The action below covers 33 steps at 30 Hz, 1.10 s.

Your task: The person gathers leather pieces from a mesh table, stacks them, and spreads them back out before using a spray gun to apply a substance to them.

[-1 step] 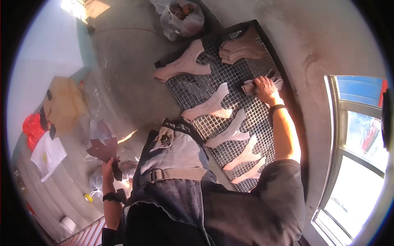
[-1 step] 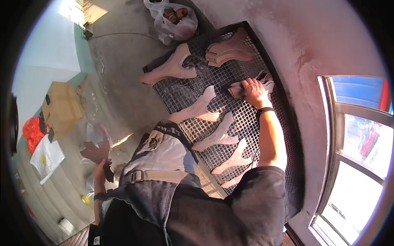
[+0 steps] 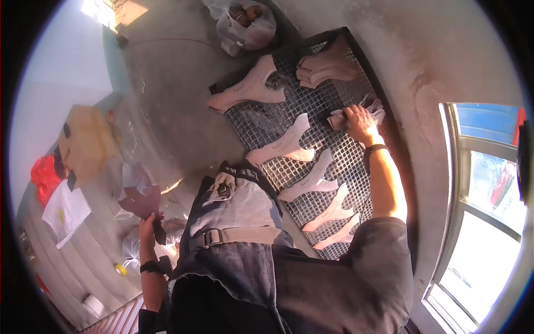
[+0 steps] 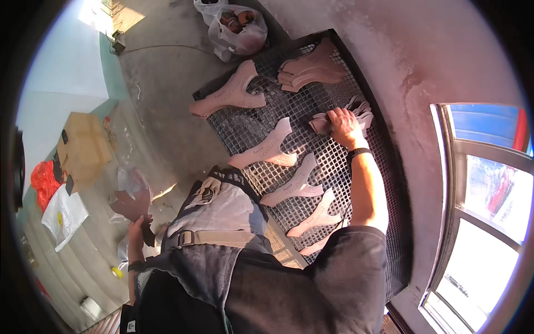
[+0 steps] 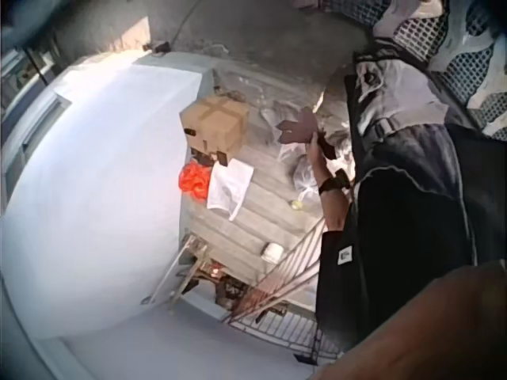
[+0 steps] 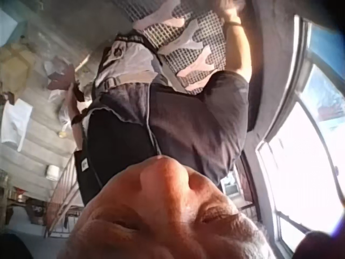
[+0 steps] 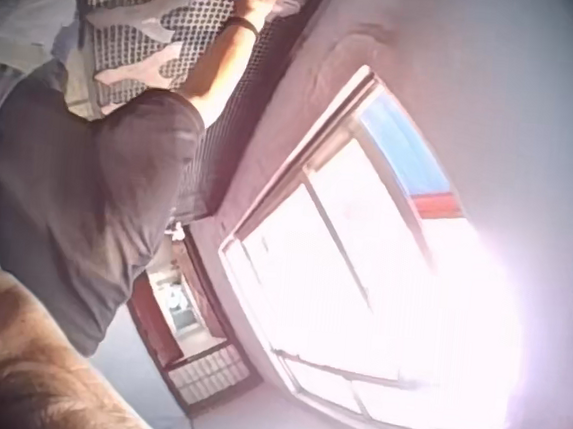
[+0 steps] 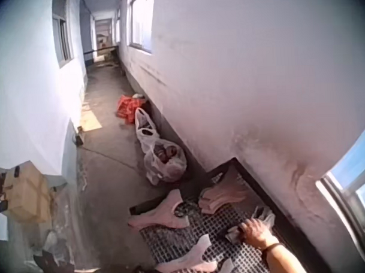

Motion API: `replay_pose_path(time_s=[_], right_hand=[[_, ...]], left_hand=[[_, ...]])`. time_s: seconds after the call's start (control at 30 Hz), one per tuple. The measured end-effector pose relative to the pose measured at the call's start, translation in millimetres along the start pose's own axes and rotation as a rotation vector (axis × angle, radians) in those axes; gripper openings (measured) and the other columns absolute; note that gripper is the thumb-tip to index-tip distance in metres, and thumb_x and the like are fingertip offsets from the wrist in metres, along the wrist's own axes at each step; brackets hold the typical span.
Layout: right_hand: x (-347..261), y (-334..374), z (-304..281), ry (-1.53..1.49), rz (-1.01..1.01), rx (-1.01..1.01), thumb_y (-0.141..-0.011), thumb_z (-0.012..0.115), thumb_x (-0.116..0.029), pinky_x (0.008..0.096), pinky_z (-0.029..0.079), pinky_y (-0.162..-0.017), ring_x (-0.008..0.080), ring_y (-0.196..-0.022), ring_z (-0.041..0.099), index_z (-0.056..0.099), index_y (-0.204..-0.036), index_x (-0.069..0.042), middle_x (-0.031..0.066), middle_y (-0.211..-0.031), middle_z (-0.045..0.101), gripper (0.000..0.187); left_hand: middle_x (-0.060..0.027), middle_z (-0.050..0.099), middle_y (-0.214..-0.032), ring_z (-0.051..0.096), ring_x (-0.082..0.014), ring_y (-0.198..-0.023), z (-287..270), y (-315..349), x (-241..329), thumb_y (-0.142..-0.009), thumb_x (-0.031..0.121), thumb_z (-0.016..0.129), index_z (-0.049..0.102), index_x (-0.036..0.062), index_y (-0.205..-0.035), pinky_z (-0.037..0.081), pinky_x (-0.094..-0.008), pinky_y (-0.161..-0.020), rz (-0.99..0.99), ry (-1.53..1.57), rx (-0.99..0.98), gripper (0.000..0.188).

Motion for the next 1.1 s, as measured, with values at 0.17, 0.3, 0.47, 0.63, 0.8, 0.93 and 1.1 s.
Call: replay_pose_path(time_s=[0.17,0.3,0.47,0.63,0.8,0.93,1.1], right_hand=[[-8,17,15,0.031,0.062,0.100,-0.064,0.083,-0.009,0.0449,0.047,-0.102,0.0306,-0.114,0.061,0.060,-0.121,-0.010,0.0095,-0.116,0.062,0.061],[-14,12,4,0.033,0.152,0.058,-0.065,0.082,-0.011,0.0452,0.048,-0.099,0.0307,-0.113,0.061,0.061,-0.119,-0.009,0.0101,-0.114,0.063,0.058],[-21,-1,-4,0.074,0.173,0.036,-0.066,0.080,-0.014,0.0481,0.051,-0.094,0.0363,-0.107,0.062,0.064,-0.108,-0.005,0.0149,-0.107,0.065,0.046],[-42,8,-10,0.001,0.321,0.057,-0.069,0.075,-0.011,0.0500,0.053,-0.084,0.0409,-0.095,0.065,0.057,-0.098,-0.003,0.0182,-0.098,0.063,0.035],[-117,-51,-103,-0.056,0.233,0.203,-0.068,0.079,-0.013,0.0479,0.056,-0.088,0.0397,-0.103,0.067,0.049,-0.134,-0.008,0.0183,-0.115,0.062,0.073],[-210,-114,-185,-0.133,0.126,0.074,-0.068,0.079,-0.015,0.0483,0.055,-0.090,0.0391,-0.104,0.066,0.046,-0.142,-0.010,0.0180,-0.113,0.062,0.082],[-266,-180,-172,0.037,-0.217,-0.029,-0.066,0.079,-0.013,0.0455,0.055,-0.087,0.0359,-0.100,0.067,0.052,-0.138,-0.009,0.0146,-0.112,0.062,0.077]], left_hand=[[-0.0162,0.074,-0.110,0.071,-0.0285,-0.099,24,-15,26,-0.100,0.022,0.058,0.063,-0.0045,-0.126,0.053,-0.0412,-0.090,0.038,0.027,-0.149,0.037],[-0.0180,0.074,-0.110,0.071,-0.0291,-0.098,19,-41,19,-0.100,0.017,0.056,0.061,-0.0055,-0.127,0.055,-0.0411,-0.089,-0.035,0.003,-0.167,0.036],[-0.0182,0.074,-0.109,0.072,-0.0290,-0.097,-1,-75,19,-0.099,0.016,0.054,0.061,-0.0056,-0.128,0.055,-0.0406,-0.088,-0.052,-0.018,-0.156,0.036],[-0.0192,0.074,-0.107,0.072,-0.0286,-0.095,-23,-113,31,-0.098,0.015,0.054,0.059,-0.0062,-0.129,0.055,-0.0399,-0.086,-0.038,0.005,-0.166,0.038],[-0.0169,0.075,-0.107,0.072,-0.0263,-0.091,-41,-145,23,-0.099,0.017,0.052,0.060,-0.0035,-0.128,0.053,-0.0398,-0.083,-0.044,0.024,-0.176,0.037],[-0.0184,0.074,-0.105,0.072,-0.0280,-0.088,-53,-165,15,-0.098,0.015,0.053,0.060,-0.0057,-0.126,0.055,-0.0409,-0.081,-0.090,0.073,-0.181,0.036],[-0.0183,0.075,-0.105,0.072,-0.0274,-0.089,-59,-173,18,-0.097,0.015,0.053,0.062,-0.0048,-0.124,0.055,-0.0401,-0.081,-0.081,0.077,-0.173,0.035]])
Point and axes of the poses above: each hand's wrist, its own y-axis away from the middle knuckle, its own z-axis out of the palm, x = y × z, the point moved 1 cm from there along -y, towards the middle knuckle
